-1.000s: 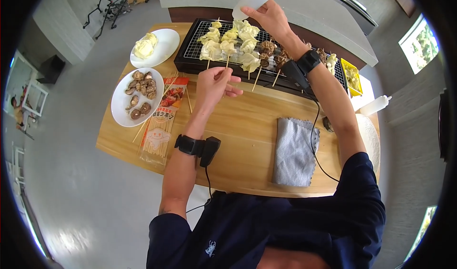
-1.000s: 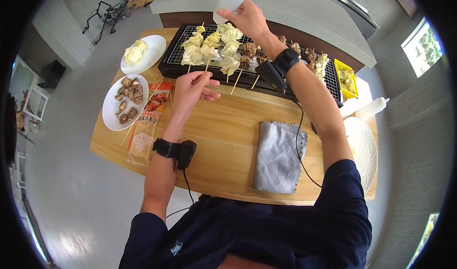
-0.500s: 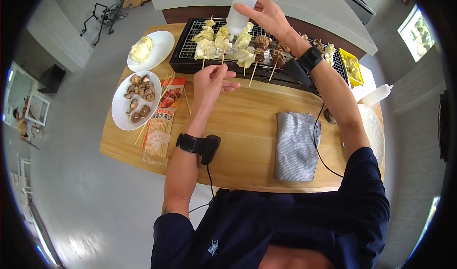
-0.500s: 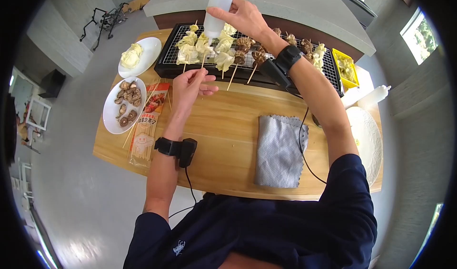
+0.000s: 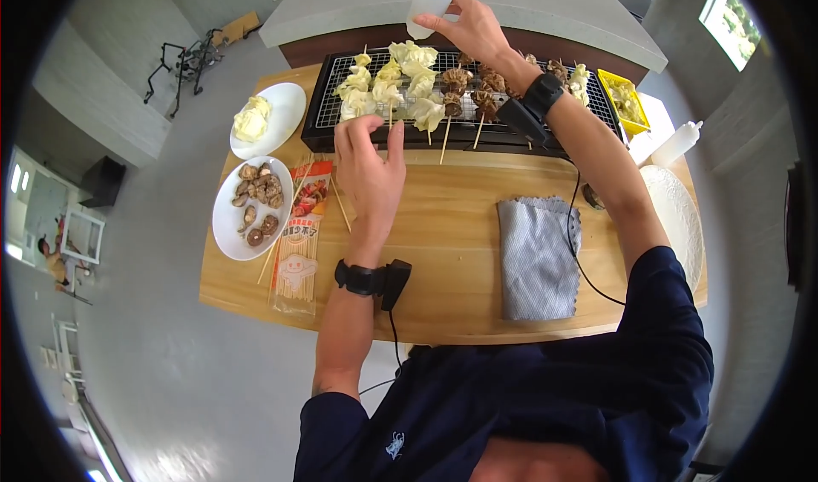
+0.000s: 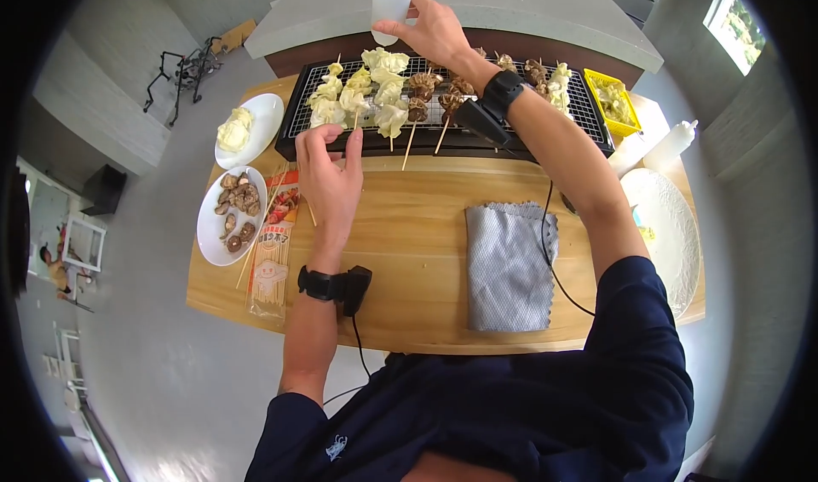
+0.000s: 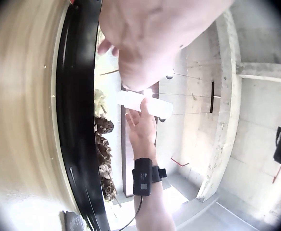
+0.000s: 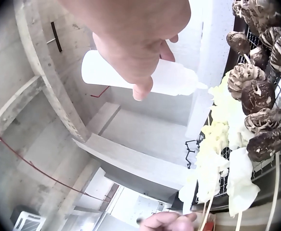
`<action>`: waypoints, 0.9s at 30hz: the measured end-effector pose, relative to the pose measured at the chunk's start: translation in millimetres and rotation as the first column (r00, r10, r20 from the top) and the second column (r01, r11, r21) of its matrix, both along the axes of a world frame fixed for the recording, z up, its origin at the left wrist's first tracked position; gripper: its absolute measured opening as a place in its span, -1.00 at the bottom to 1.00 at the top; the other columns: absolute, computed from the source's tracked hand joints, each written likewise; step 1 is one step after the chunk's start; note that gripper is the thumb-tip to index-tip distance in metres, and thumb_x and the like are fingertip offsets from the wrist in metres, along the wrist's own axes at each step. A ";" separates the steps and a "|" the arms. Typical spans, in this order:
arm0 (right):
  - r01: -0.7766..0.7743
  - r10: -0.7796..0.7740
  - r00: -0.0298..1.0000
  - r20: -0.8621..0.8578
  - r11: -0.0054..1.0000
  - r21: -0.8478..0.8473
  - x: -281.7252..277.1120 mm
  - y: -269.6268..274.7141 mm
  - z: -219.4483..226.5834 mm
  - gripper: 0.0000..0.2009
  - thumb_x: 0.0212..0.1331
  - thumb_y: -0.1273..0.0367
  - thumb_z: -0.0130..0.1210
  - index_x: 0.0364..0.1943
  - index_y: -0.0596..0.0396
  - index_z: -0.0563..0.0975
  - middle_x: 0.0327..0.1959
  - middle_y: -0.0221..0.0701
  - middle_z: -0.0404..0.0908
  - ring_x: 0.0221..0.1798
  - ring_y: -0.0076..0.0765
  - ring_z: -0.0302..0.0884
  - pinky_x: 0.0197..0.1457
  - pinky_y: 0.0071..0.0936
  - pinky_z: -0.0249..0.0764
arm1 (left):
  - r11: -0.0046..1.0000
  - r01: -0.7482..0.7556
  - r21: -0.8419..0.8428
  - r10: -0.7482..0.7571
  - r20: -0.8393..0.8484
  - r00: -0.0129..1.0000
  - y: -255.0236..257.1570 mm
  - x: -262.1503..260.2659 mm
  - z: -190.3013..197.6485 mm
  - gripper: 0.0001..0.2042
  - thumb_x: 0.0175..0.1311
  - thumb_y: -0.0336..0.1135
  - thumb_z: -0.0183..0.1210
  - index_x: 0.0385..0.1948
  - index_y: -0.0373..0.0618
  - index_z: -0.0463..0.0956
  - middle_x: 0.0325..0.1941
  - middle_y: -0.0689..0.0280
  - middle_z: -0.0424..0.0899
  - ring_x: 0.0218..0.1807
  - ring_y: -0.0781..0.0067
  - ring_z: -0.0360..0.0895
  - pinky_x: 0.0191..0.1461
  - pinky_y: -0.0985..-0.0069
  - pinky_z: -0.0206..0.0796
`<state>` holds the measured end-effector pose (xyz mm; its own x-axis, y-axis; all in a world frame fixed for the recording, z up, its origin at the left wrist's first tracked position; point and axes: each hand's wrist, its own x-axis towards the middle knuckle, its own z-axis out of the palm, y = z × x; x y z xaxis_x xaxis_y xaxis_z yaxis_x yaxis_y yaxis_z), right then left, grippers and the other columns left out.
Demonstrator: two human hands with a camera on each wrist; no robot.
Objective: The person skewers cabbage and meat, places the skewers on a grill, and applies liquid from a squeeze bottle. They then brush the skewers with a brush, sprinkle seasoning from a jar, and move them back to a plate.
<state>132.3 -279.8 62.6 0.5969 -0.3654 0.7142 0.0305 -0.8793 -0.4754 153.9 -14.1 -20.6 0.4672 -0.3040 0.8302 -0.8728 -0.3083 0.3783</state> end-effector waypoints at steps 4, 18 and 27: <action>-0.014 0.014 1.000 0.008 0.999 0.051 -2.6 -1.6 0.4 -0.27 0.07 -0.15 0.37 0.17 0.13 0.54 0.02 -0.10 0.72 0.09 -0.06 0.70 0.20 -0.12 0.56 | 0.950 0.305 -0.060 -0.309 -0.065 0.949 -1.5 -14.9 10.7 -0.84 0.39 -0.35 0.24 -0.14 -0.17 0.49 -0.32 0.26 0.59 -0.50 0.45 0.58 -0.51 0.47 0.35; -0.127 0.144 0.985 -0.093 0.978 0.165 -26.8 9.3 4.1 -0.17 0.04 -0.33 0.23 -0.09 0.31 0.63 -0.31 -0.16 0.70 -0.25 -0.19 0.68 -0.17 -0.33 0.58 | 0.822 0.476 -0.313 -0.365 -0.931 0.019 -14.2 -36.6 -16.4 -0.52 0.60 0.06 -0.11 0.12 -0.27 0.32 -0.13 0.22 0.52 -0.47 0.57 0.58 -0.50 0.63 0.36; -0.123 0.135 0.989 -0.059 0.978 0.169 -34.1 6.9 6.1 -0.15 0.05 -0.34 0.23 -0.07 0.33 0.60 -0.24 -0.06 0.71 -0.16 -0.08 0.72 -0.09 -0.26 0.62 | 0.724 0.439 -0.532 -0.553 -0.828 -0.090 -21.6 -20.8 -26.6 -0.58 0.60 -0.07 -0.02 0.17 -0.25 0.52 -0.20 0.41 0.56 -0.47 0.73 0.40 -0.45 0.69 0.19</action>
<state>98.2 -273.0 68.7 0.6931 -0.3912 0.6055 0.0999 -0.7797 -0.6181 133.1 -35.6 -47.2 0.5666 -0.8203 -0.0780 0.2816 0.1038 0.9539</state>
